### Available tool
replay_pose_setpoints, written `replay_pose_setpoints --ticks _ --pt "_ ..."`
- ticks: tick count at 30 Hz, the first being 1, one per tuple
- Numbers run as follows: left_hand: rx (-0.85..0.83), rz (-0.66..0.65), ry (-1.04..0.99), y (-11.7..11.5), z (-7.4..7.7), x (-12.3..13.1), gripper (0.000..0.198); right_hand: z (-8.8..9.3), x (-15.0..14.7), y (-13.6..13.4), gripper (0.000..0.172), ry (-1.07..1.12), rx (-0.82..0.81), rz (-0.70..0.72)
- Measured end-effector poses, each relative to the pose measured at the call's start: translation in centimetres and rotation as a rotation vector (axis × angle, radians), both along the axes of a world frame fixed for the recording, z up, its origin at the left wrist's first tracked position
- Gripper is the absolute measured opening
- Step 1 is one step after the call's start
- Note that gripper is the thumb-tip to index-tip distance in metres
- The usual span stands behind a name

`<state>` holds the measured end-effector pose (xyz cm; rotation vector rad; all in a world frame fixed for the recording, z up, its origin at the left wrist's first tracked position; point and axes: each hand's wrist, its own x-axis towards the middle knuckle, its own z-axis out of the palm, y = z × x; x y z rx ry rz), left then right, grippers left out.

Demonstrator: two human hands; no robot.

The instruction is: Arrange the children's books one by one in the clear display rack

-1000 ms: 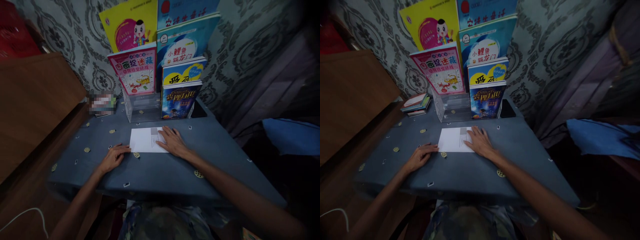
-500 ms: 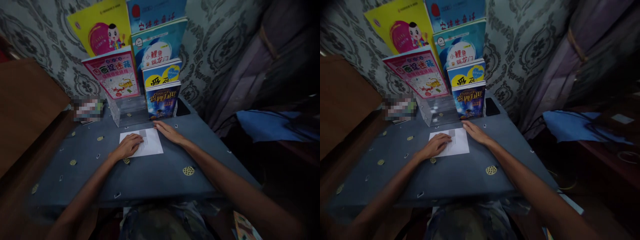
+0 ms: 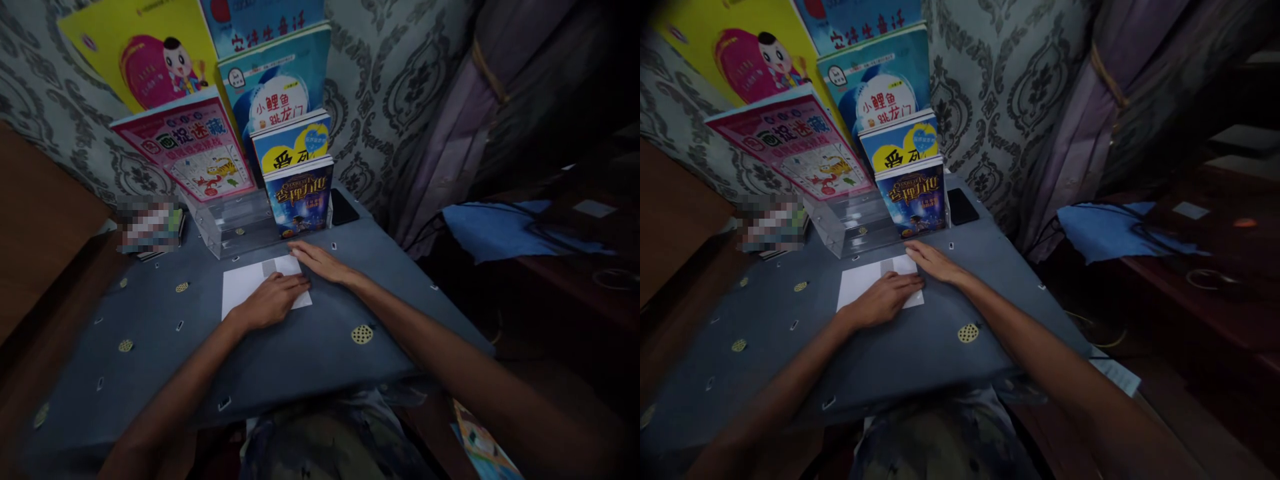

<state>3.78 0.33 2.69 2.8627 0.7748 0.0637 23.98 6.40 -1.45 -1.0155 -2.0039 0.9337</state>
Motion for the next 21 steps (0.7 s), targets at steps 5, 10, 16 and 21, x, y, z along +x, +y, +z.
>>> replay_pose_setpoints --ticks 5,10,16,21 --pt "0.010 -0.021 -0.031 -3.2 -1.0 -1.2 0.052 0.4 0.0 -0.2 0.044 -0.058 0.016 -0.004" --pt "0.042 0.037 -0.037 -4.8 -2.0 -1.7 0.050 0.4 -0.1 -0.4 0.044 -0.098 0.049 -0.001" --pt "0.089 0.147 -0.034 -6.4 -3.0 -2.9 0.050 -0.7 -0.2 -0.6 0.046 -0.193 0.160 0.050" --pt "0.088 0.259 -0.048 -7.5 -3.3 -6.0 0.054 -1.3 -0.2 -0.5 0.046 -0.272 0.189 0.071"
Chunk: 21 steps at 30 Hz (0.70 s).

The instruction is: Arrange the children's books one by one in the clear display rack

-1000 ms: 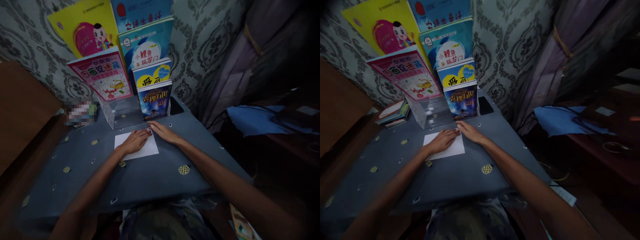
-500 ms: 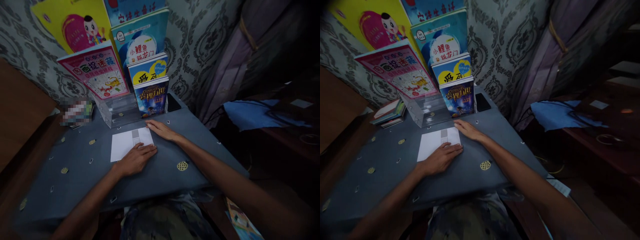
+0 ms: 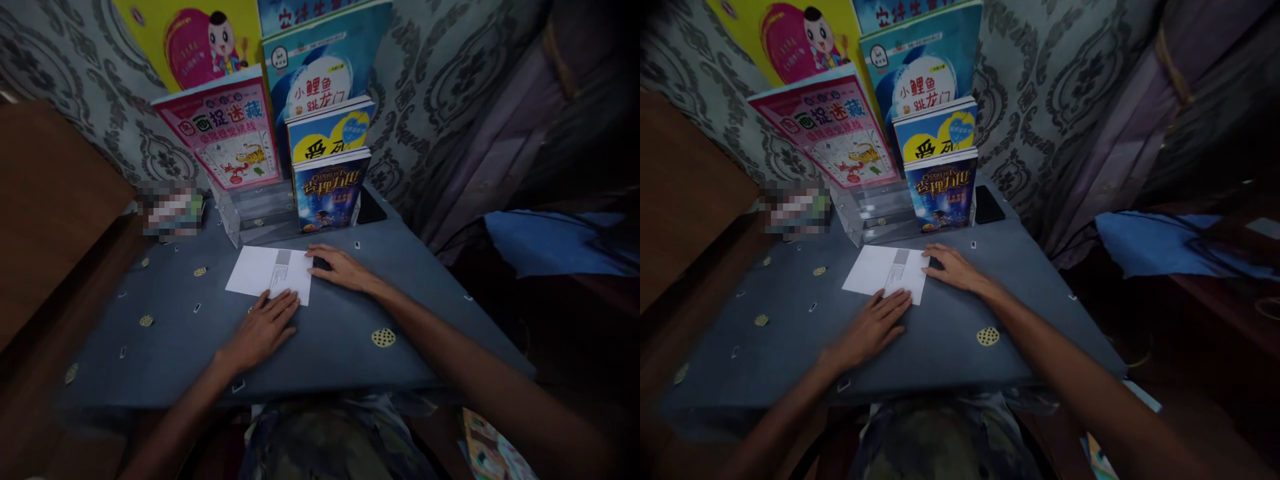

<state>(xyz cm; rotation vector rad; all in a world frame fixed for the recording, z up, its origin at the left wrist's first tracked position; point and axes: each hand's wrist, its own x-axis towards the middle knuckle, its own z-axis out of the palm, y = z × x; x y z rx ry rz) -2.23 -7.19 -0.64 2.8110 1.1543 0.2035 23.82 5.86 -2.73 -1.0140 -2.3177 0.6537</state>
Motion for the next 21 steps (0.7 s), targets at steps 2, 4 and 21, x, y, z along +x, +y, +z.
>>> replay_pose_setpoints --ticks 2,4,21 --pt "-0.003 0.053 -0.013 -0.3 -0.1 -1.4 0.054 0.0 0.0 0.0 0.042 -0.009 0.008 0.012" --pt "0.003 0.113 -0.032 -0.3 -0.3 -2.9 0.053 0.0 -0.1 0.0 0.039 -0.022 0.012 0.015" --pt "0.075 0.446 -0.028 0.3 -0.7 -7.7 0.047 0.5 -1.3 -1.3 0.046 -0.192 0.085 -0.034"
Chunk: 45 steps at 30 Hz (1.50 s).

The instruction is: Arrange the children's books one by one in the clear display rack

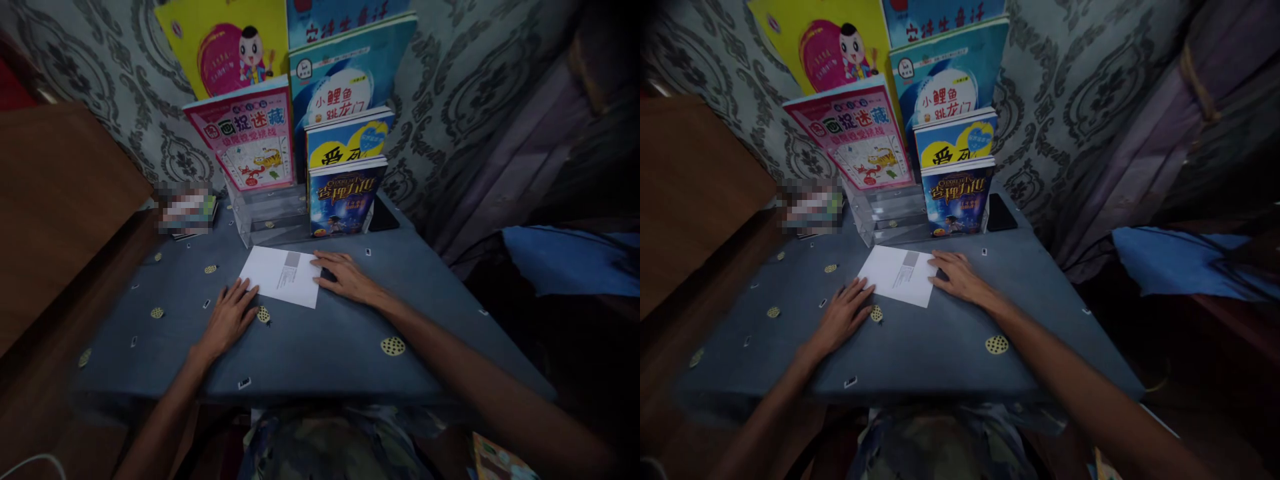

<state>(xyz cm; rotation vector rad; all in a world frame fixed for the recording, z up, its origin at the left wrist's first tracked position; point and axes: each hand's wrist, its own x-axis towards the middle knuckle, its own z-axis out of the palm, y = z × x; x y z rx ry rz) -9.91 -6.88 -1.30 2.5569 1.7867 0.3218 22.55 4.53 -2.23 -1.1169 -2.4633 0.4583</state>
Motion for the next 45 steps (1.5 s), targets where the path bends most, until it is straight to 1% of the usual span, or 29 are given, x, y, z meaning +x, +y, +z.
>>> replay_pose_setpoints --ticks 4,7,10,15,16,17,19,20,23,25,27,28,29,31,32,34,35,37,39,41,43,45 --pt "-0.011 -0.016 -0.009 -0.9 0.1 0.0 0.055 0.2 -0.4 -1.1 0.047 -0.032 0.050 0.006" --pt "-0.018 -0.038 -0.009 -2.2 -0.2 -0.3 0.067 0.2 0.0 -3.1 0.048 -0.034 0.109 0.048" --pt "-0.047 -0.080 -0.002 -3.9 -0.4 -0.6 0.084 -0.2 1.4 -6.5 0.055 -0.033 0.175 0.085" --pt "-0.090 -0.181 0.023 -7.6 -0.5 0.1 0.110 -1.3 4.2 -13.7 0.068 -0.038 0.317 0.157" --pt "-0.086 -0.190 0.026 -8.3 -0.6 0.5 0.114 -1.4 4.6 -15.1 0.068 -0.033 0.344 0.174" --pt "-0.078 -0.192 0.029 -9.1 -0.6 1.0 0.115 -1.6 4.8 -16.4 0.063 -0.023 0.366 0.179" --pt "-0.049 -0.192 0.031 -10.2 -0.8 2.0 0.111 -1.8 4.9 -18.5 0.046 0.025 0.393 0.149" --pt "-0.023 -0.191 0.026 -10.7 -0.9 2.5 0.104 -1.7 4.8 -19.3 0.039 0.068 0.399 0.126" --pt "0.079 -0.201 -0.037 -11.2 -1.1 3.6 0.068 -0.9 4.2 -20.5 0.036 0.229 0.366 0.109" --pt "0.129 -0.247 -0.136 -10.9 -0.8 3.8 0.049 0.3 3.7 -20.3 0.034 0.339 0.312 0.128" --pt "0.119 -0.278 -0.285 -10.1 -0.1 3.9 0.038 1.7 3.4 -19.4 0.029 0.452 0.230 0.123" --pt "0.089 -0.262 -0.379 -9.6 0.4 3.9 0.034 2.4 3.2 -18.8 0.025 0.511 0.181 0.108" --pt "0.046 -0.219 -0.481 -9.1 1.1 4.0 0.031 3.1 3.0 -18.0 0.020 0.560 0.122 0.078" --pt "-0.046 -0.090 -0.702 -7.8 2.5 4.3 0.028 4.2 2.4 -16.3 0.014 0.650 0.000 -0.021" --pt "-0.076 -0.023 -0.813 -7.1 3.2 4.6 0.030 4.6 1.9 -15.2 0.015 0.694 -0.065 -0.087" --pt "-0.086 0.086 -1.025 -5.4 4.5 5.4 0.034 5.2 0.6 -13.1 0.019 0.801 -0.183 -0.189" --pt "-0.080 0.120 -1.122 -4.5 5.0 5.7 0.035 5.5 -0.1 -11.9 0.022 0.857 -0.232 -0.206" --pt "-0.090 0.145 -1.315 -2.5 5.7 6.4 0.035 5.9 -1.7 -9.7 0.025 0.944 -0.315 -0.185" --pt "-0.146 0.147 -1.506 -0.7 5.7 6.7 0.037 6.0 -3.1 -7.6 0.029 0.997 -0.386 -0.139" --pt "-0.228 0.180 -1.648 0.7 5.0 6.5 0.042 5.6 -4.2 -5.5 0.033 1.010 -0.451 -0.114" --pt "-0.325 0.243 -1.668 1.7 3.8 5.8 0.045 4.6 -5.0 -3.5 0.036 0.931 -0.484 -0.141" --pt "-0.388 0.296 -1.550 2.3 2.5 4.7 0.047 3.4 -5.3 -1.8 0.034 0.734 -0.444 -0.224"
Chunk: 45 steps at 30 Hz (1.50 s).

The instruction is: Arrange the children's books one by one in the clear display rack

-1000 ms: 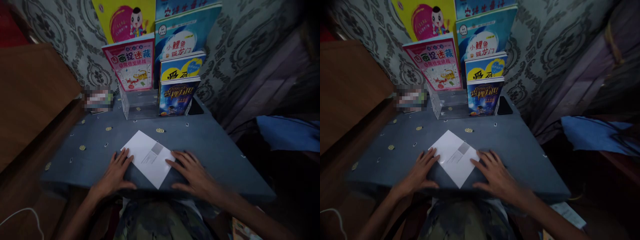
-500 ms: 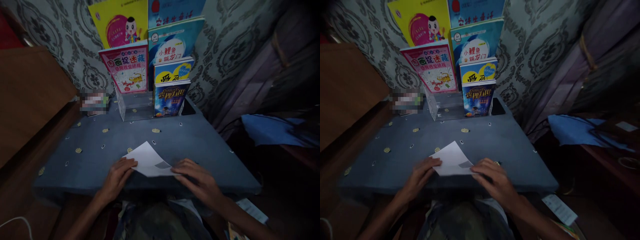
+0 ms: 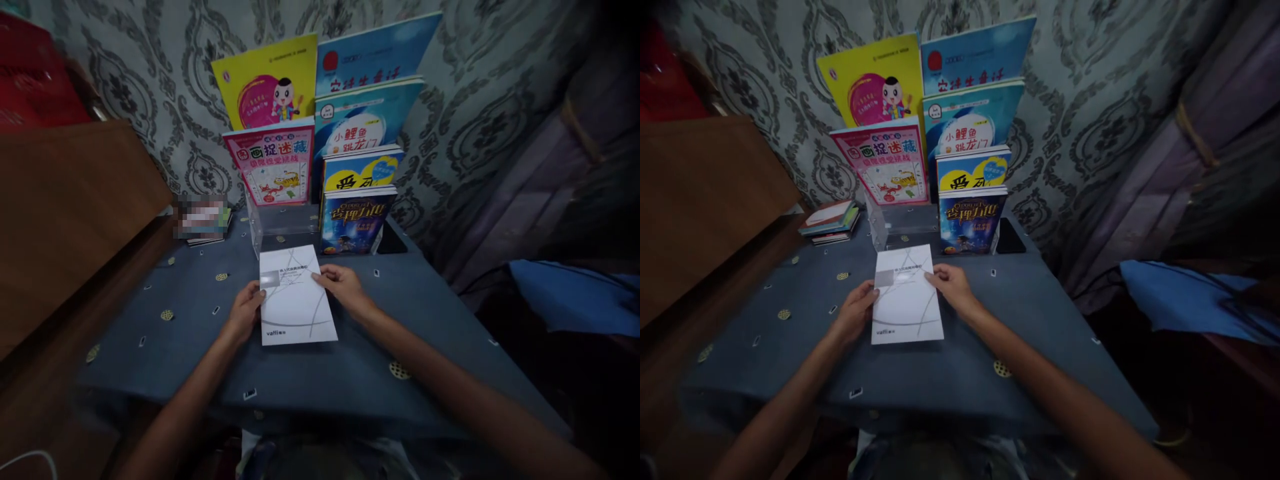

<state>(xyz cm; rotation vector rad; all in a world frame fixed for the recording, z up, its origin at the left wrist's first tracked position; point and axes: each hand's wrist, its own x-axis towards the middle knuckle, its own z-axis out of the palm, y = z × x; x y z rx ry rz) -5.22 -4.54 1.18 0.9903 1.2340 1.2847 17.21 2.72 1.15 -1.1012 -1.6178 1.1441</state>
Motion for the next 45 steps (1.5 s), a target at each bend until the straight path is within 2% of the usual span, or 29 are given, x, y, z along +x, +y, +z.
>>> replay_pose_setpoints --ticks 2,5,8,11,14,17,22,27,36,45 --pt "0.002 0.004 0.230 0.4 -1.0 -1.3 0.044 -1.2 0.0 1.2 0.027 -0.204 0.025 -0.058" --pt "0.162 0.057 0.692 1.1 -1.6 -2.6 0.031 -2.3 0.5 1.8 0.011 -0.344 0.061 -0.108" --pt "0.287 0.021 1.104 2.2 -1.3 -2.8 0.025 -2.4 1.1 1.2 0.019 -0.538 0.138 -0.140" --pt "0.262 -0.052 1.328 3.3 -1.1 -2.1 0.027 -2.1 0.9 0.5 0.019 -0.767 0.265 -0.124" --pt "0.238 -0.083 1.368 4.0 -1.5 -1.2 0.030 -1.9 -0.4 0.3 0.021 -0.785 0.466 -0.005" --pt "0.233 -0.119 1.441 4.2 -2.1 -0.6 0.037 -2.1 -2.6 0.7 0.031 -0.719 0.638 0.157" --pt "0.246 -0.156 1.496 4.4 -2.7 -0.8 0.042 -3.4 -6.6 1.9 0.054 -0.668 0.615 0.308" --pt "0.322 -0.188 1.495 4.8 -3.2 -1.5 0.041 -3.6 -8.2 3.0 0.057 -0.724 0.525 0.380" --pt "0.361 -0.231 1.490 5.1 -3.3 -2.0 0.043 -3.2 -5.9 3.6 0.053 -0.806 0.506 0.266" --pt "0.333 -0.257 1.484 5.3 -3.2 -2.2 0.047 -3.7 0.9 5.0 0.049 -0.785 0.453 0.179"
